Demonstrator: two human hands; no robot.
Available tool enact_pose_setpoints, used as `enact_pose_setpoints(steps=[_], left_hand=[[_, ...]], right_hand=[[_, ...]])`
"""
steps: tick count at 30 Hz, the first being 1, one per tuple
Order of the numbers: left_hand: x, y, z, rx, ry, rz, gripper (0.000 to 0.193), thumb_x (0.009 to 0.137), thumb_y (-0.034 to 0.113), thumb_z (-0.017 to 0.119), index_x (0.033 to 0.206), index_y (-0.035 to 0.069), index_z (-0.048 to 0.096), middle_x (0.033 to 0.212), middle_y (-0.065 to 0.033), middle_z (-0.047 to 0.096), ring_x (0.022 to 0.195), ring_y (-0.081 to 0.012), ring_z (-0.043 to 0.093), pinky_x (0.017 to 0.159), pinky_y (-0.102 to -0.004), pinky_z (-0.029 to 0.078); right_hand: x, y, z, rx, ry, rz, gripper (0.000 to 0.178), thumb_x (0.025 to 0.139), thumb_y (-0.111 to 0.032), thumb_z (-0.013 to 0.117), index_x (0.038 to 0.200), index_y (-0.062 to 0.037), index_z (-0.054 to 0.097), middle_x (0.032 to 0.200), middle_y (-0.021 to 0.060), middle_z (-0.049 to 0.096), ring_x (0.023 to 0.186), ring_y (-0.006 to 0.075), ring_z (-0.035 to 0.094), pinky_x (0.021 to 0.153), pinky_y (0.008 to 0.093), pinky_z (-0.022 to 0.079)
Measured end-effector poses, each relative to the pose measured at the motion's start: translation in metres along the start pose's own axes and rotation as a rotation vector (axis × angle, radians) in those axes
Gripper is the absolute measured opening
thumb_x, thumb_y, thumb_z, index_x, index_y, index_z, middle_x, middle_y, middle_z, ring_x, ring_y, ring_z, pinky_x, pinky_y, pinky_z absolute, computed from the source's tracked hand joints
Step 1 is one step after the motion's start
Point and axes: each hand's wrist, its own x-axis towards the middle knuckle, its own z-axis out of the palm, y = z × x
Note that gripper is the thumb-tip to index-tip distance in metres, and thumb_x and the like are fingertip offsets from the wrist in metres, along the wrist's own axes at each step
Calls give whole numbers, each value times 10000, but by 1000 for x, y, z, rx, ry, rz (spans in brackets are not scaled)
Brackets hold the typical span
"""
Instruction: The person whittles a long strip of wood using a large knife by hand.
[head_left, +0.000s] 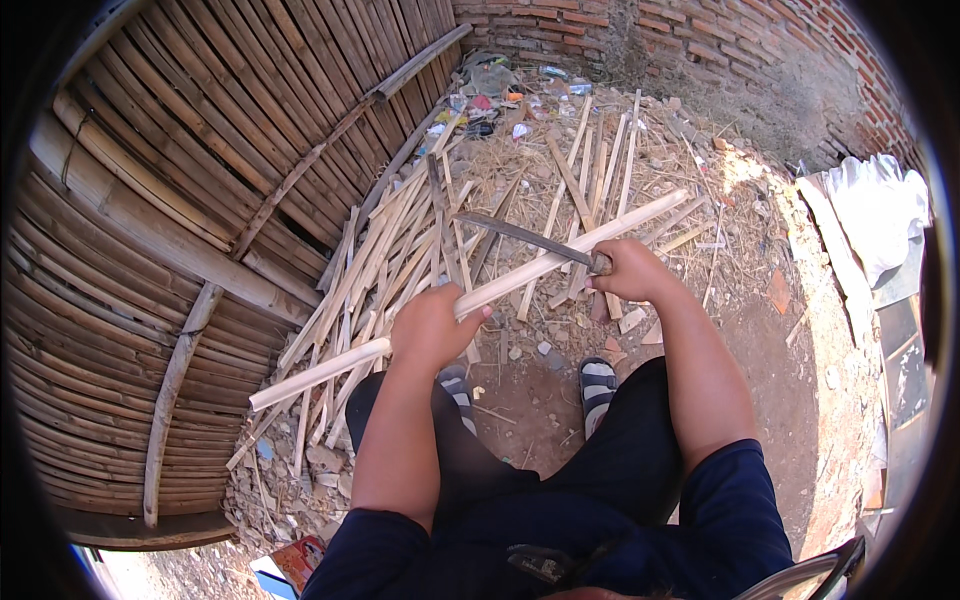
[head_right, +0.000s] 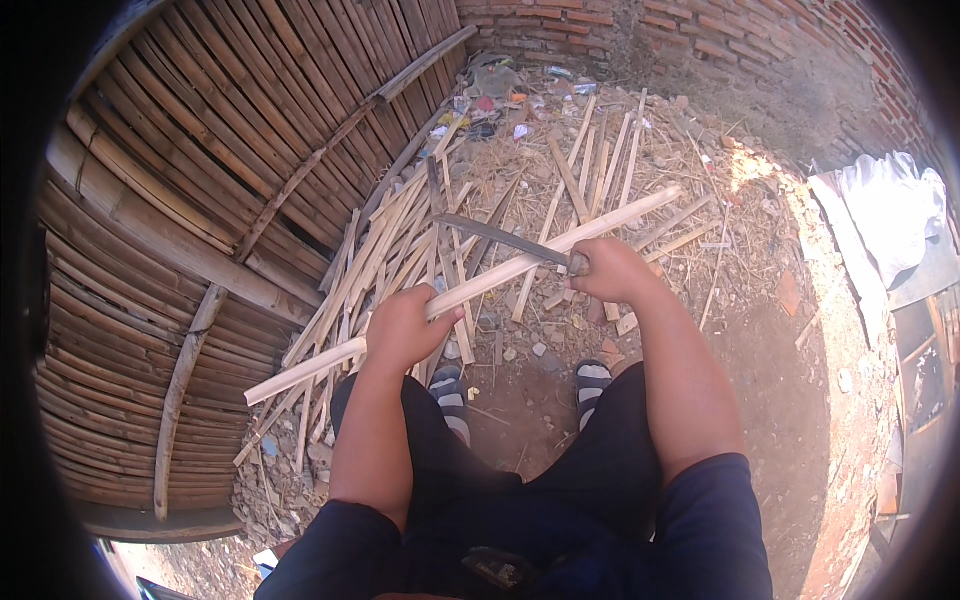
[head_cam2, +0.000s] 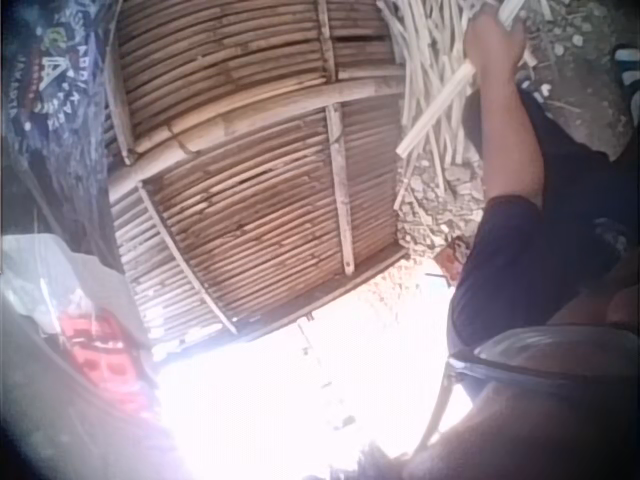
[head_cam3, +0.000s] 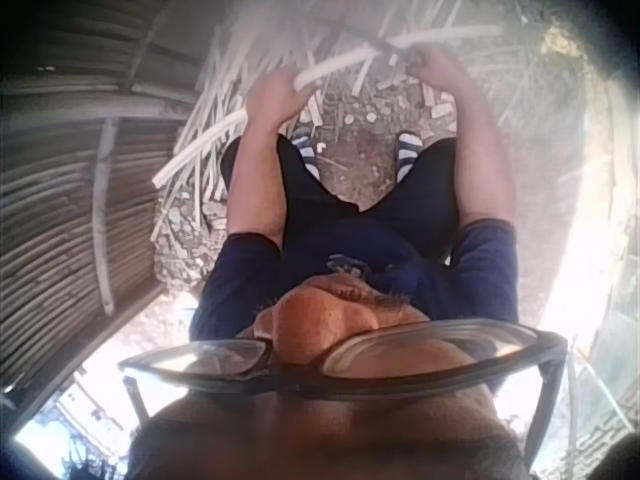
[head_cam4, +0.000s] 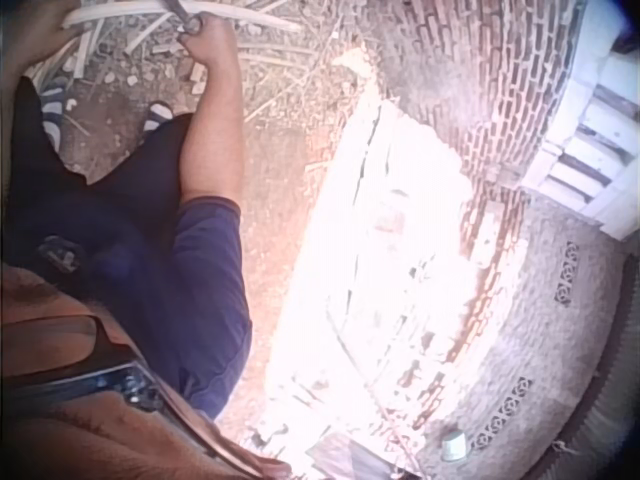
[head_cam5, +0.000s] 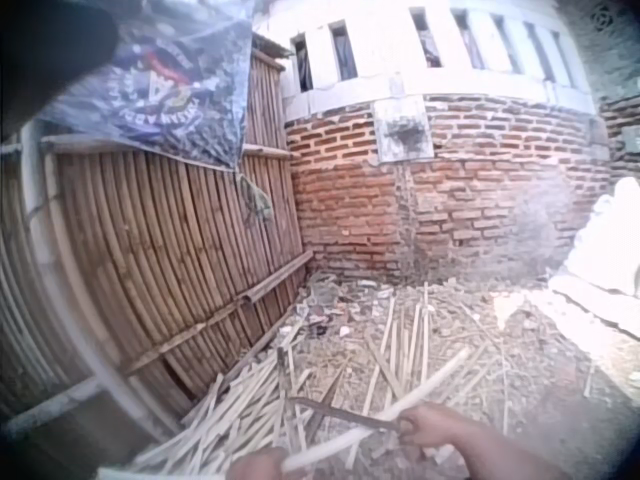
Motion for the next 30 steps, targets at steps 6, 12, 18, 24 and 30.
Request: enact_pose_setpoints(steps=[6, 12, 18, 24, 30], left_hand=[[1, 1, 0, 8, -12, -8, 492, 907, 547, 787, 955, 60, 735, 932, -174, 761, 932, -407, 738, 816, -522, 575], [0, 0, 0, -11, -3, 3, 509, 893, 557, 799, 956, 56, 742, 931, -175, 760, 932, -408, 737, 815, -520, 573], [-2, 3, -5, -66, -34, -40, 501, 877, 557, 822, 1006, 76, 767, 946, -167, 770, 938, -392, 745, 822, -511, 576], [-2, 4, -5, -41, -17, -65, 461, 887, 534, 823, 997, 89, 768, 915, -157, 774, 922, -389, 749, 813, -505, 578], [-2, 0, -4, -75, 41, -72, 449, 894, 520, 820, 979, 83, 759, 880, -163, 768, 882, -394, 749, 787, -508, 578]], right_hand=[[2, 5, 3, -8, -6, -7, 503, 821, -289, 882, 1196, 19, 748, 1105, 282, 758, 1084, 449, 719, 980, 489, 552], [0, 1, -4, 3, -48, -14, 514, 815, -302, 885, 1179, 34, 747, 1091, 283, 758, 1067, 448, 723, 960, 486, 558], [-8, -4, -16, -38, -24, 77, 490, 815, -299, 883, 1160, 25, 754, 1073, 280, 760, 1054, 450, 726, 947, 487, 565], [-11, -2, -11, -85, 74, -19, 432, 799, -283, 895, 1077, 16, 755, 927, 265, 740, 922, 456, 719, 838, 498, 561], [-14, -15, -17, -135, 95, 51, 429, 833, -334, 854, 1103, -15, 758, 990, 246, 756, 1023, 449, 720, 920, 519, 564]])
